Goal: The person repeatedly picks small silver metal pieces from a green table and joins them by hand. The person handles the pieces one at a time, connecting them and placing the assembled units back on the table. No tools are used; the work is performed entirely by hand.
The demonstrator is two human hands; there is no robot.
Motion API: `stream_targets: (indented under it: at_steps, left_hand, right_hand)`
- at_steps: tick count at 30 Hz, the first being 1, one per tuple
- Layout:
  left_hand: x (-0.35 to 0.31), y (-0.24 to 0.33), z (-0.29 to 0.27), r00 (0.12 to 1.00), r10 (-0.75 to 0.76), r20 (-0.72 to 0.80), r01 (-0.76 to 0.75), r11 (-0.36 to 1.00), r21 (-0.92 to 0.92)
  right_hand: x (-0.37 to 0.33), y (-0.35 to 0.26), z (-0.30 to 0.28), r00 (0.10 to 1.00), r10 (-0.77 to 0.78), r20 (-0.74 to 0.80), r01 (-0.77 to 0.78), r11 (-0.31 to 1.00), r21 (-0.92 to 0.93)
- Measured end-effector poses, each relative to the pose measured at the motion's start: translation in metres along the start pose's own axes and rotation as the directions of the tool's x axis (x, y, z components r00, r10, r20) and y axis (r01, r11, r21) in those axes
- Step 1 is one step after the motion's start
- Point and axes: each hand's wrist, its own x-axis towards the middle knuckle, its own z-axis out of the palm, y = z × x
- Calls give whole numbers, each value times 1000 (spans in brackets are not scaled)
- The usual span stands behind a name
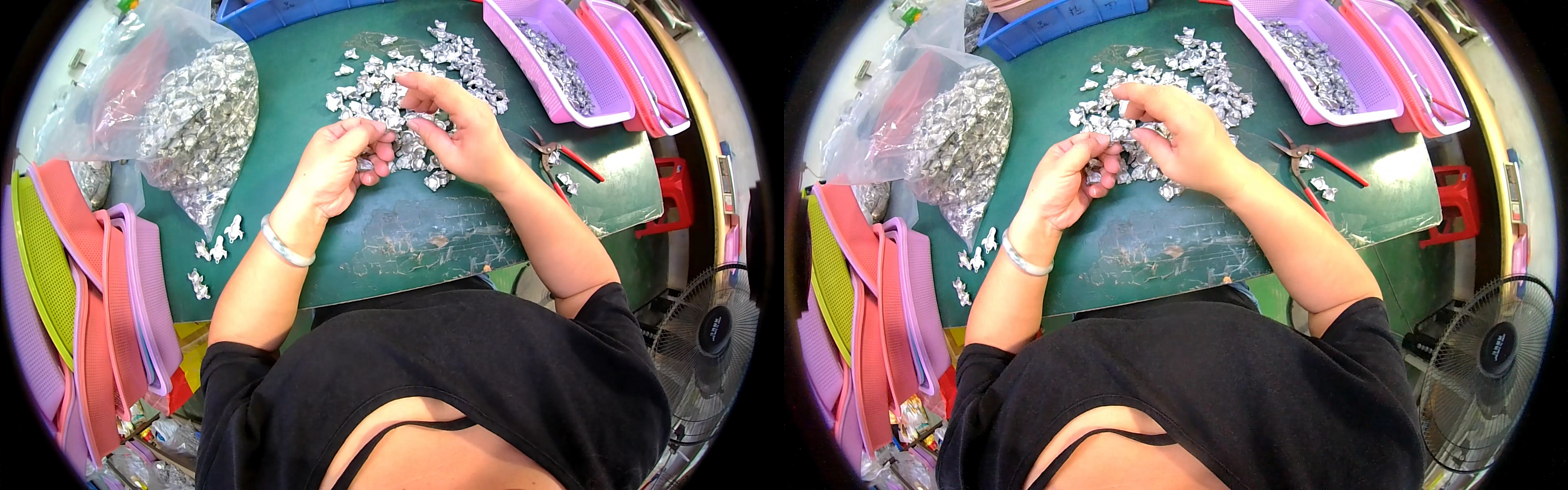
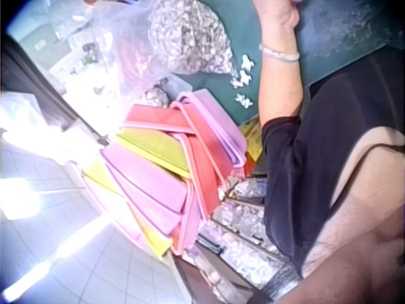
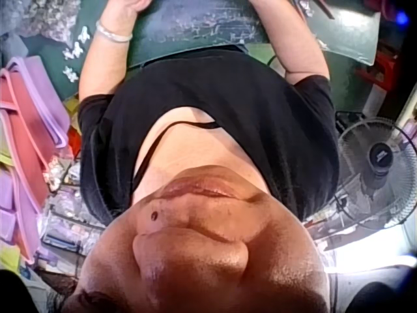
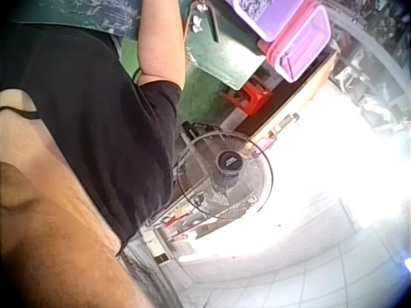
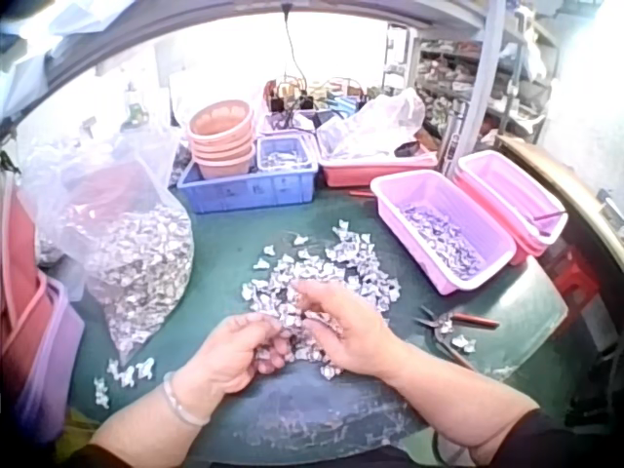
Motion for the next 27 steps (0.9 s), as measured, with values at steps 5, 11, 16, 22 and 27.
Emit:
stream_targets:
  at_steps: [5, 11, 16, 22, 27]
  left_hand:
    - [-1, 2, 0, 1000, -21, -6, 21, 1000, -4]
    - [1, 1, -5, 1000, -7, 23, 7, 1000, -14]
    - [5, -1, -12, 994, 100, 51, -88, 978, -190]
    - [8, 2, -19, 981, 175, 87, -136, 932, -337]
    - [7, 3, -17, 992, 127, -2, -123, 956, -267]
  right_hand:
    - [-2, 10, -1, 995, 60, 79, -52, 994, -97]
    - [-1, 6, -2, 975, 88, 205, -32, 965, -262]
    - [0, 8, -4, 957, 161, 242, -91, 956, -278]
    - [2, 12, 4, 981, 22, 192, 38, 953, -300]
    - [5, 12, 8, 979, 21, 204, 64, 913, -402]
